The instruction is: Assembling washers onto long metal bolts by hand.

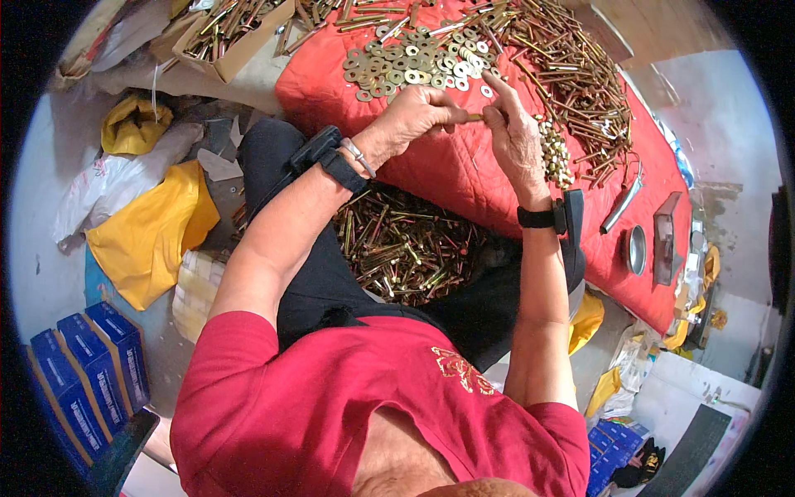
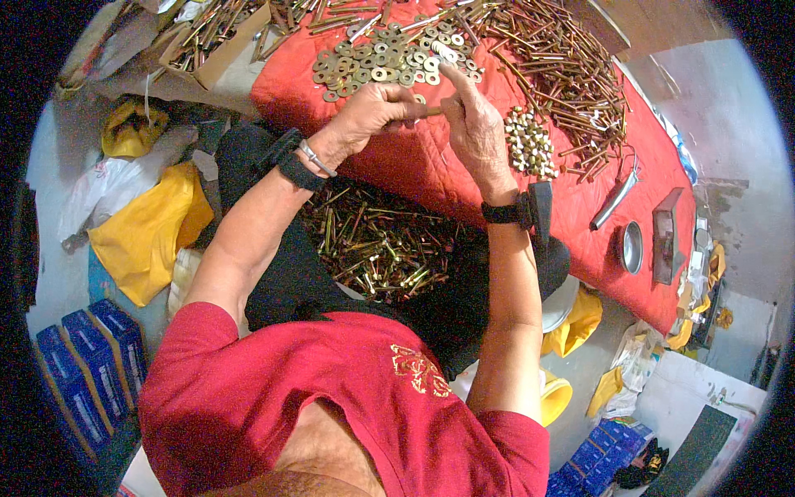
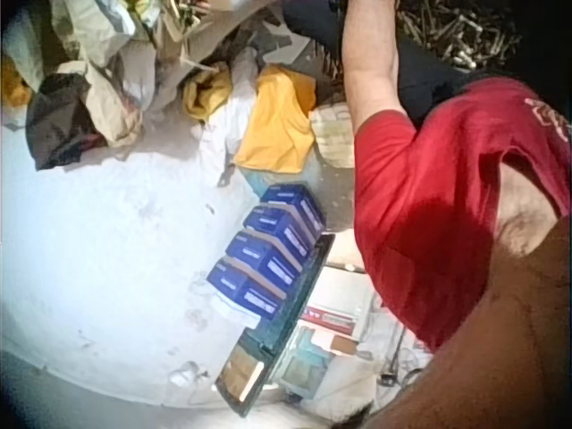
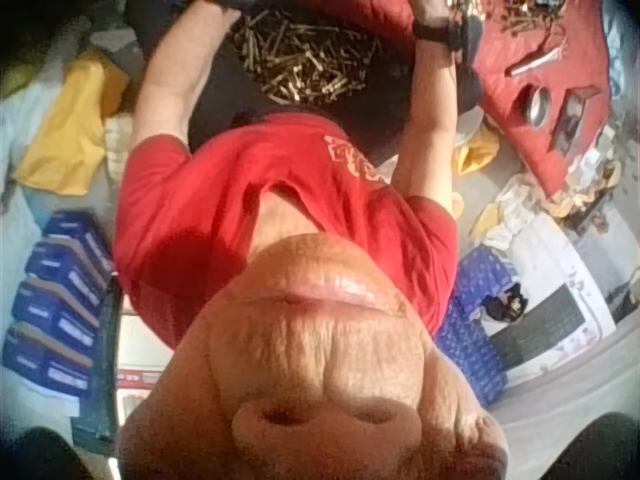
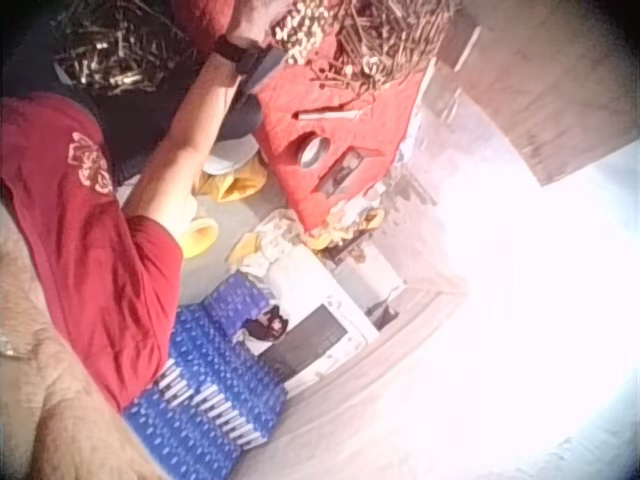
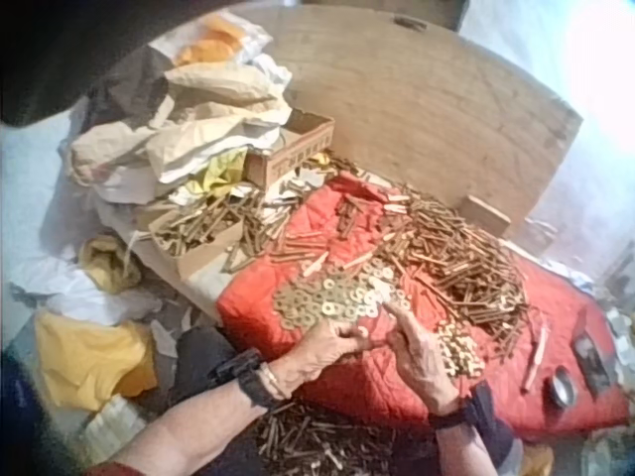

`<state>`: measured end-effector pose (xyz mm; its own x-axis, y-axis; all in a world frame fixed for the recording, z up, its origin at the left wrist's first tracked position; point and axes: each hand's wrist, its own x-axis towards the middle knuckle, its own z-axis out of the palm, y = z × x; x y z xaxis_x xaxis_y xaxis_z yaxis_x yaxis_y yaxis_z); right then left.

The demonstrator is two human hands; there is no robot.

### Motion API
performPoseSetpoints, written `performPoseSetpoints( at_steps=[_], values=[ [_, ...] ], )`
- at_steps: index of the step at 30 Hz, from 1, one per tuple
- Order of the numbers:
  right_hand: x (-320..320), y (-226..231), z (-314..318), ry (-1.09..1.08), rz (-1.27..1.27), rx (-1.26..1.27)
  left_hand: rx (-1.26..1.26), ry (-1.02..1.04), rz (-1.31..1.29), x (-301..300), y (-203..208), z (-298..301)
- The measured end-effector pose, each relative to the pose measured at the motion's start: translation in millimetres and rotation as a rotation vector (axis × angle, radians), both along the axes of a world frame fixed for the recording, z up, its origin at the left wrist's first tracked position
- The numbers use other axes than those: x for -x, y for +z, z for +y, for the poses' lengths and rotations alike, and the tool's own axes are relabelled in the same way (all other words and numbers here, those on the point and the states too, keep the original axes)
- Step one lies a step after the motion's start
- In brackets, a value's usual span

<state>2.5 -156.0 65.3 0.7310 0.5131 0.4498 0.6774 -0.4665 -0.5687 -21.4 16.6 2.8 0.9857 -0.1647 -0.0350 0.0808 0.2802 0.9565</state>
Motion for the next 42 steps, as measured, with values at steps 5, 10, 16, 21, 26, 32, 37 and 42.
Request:
performPoseSetpoints(
  at_steps=[5,10,16,21,26,32,37,42],
  values=[
    [-4,-2,-1,0.003,-0.211,-0.021,0.087,-0.022,0.044,0,-5,0],
    [1,9,-8,-0.188,0.310,0.142,0.061,-0.105,0.022,5,-1,-1],
    [-1,2,-11,-0.026,0.257,-0.030,0.096,-0.073,0.040,6,-2,-2],
    [-3,3,-1,0.084,-0.274,-0.041,0.068,-0.063,0.094,2,4,0],
    [-9,6,-22,-0.125,0.453,-0.065,-0.098,-0.139,-0.041,7,8,-3],
    [-86,-28,-80,-0.368,-0.102,0.071,-0.520,0.133,-0.335,-26,28,37],
    [-147,-58,-107,-0.546,-0.301,0.429,-1.461,0.598,-0.490,-101,2,121],
    [-157,-69,-100,-0.666,-0.386,0.807,-1.769,0.554,-0.459,-128,-22,142]
  ],
)
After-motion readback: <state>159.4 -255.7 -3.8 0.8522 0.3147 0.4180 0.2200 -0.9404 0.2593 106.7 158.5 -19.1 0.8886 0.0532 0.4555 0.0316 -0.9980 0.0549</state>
